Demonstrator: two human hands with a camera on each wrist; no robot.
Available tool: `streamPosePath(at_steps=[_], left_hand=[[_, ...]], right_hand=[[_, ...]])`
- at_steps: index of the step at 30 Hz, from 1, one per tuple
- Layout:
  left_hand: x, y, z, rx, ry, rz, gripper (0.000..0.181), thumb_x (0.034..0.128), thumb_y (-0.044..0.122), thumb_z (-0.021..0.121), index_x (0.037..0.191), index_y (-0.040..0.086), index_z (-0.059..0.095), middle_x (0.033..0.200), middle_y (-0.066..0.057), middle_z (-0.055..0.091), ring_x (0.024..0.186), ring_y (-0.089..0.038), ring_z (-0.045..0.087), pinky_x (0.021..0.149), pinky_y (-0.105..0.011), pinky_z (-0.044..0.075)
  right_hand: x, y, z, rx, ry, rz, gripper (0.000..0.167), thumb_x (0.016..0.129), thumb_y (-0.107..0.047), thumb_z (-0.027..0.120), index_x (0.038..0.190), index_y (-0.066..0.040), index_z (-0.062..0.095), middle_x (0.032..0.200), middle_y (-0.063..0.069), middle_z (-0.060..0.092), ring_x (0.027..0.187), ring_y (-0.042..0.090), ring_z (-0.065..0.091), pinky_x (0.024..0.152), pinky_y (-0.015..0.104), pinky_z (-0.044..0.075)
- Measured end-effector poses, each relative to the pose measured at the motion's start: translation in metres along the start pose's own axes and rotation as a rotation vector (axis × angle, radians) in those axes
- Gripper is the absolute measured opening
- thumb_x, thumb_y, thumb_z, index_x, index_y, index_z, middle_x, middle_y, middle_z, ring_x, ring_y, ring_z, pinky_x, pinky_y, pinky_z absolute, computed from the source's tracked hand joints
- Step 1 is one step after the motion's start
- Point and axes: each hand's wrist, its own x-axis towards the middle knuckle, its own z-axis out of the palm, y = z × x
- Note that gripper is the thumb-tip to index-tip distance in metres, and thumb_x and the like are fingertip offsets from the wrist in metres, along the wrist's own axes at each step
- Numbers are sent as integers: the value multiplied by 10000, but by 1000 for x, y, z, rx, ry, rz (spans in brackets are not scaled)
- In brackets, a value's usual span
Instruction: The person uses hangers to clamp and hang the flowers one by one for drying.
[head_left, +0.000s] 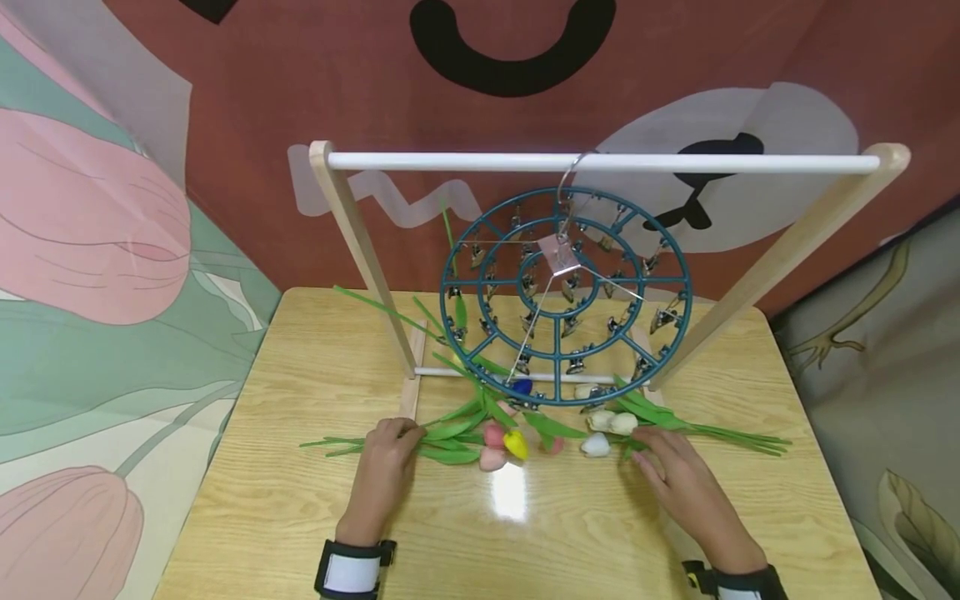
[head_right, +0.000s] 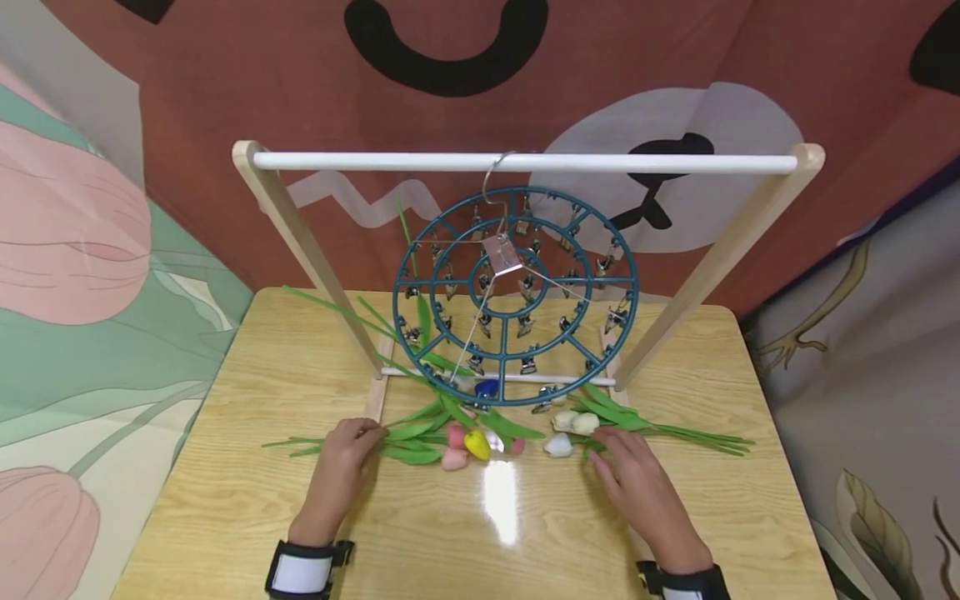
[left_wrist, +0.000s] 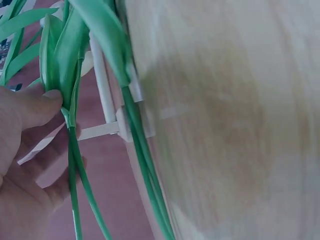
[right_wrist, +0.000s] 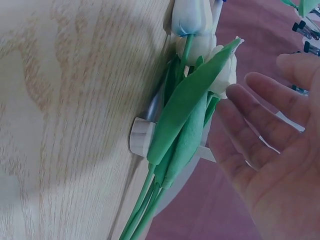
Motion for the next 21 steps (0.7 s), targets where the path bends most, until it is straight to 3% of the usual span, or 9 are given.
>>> streamPosePath(at_steps=[5, 9, 14, 21], left_hand=[[0, 2, -2, -15, 4, -39, 168, 883, -72, 737, 995, 49, 771, 1133, -143, 731, 1050, -334, 696, 860, -523, 585], [1, 1, -2, -29, -68, -98, 178, 906, -67, 722, 1027, 59, 755, 1093, -104, 734, 994, -289, 694, 807, -446, 581], [3, 0, -4, -132, -140, -139, 283, 893, -115, 709, 1129, 37, 742, 1067, -77, 748, 978, -236, 663, 833, -379, 604], [6, 1, -17, -146, -82, -124, 418, 811, -233, 656, 1075, 66, 779, 1027, -44, 750, 967, -211, 657, 812, -344, 615]], right_hand=[[-1, -1, 1, -4, 4, 0, 308, 952, -83, 727, 1236, 27, 674, 1268, 207, 664, 1192, 405, 600, 941, 602, 541], [-1, -2, 1, -5, 6, 6, 301, 957, -81, 721, 1235, 26, 676, 1265, 207, 665, 1190, 404, 601, 938, 602, 543], [-3, -2, 1, -10, 3, 10, 295, 965, -89, 714, 1241, 11, 680, 1263, 196, 669, 1191, 396, 603, 939, 595, 548], [-2, -4, 0, -13, 3, 8, 291, 956, -77, 725, 1236, -7, 688, 1250, 178, 681, 1183, 385, 616, 924, 580, 559]])
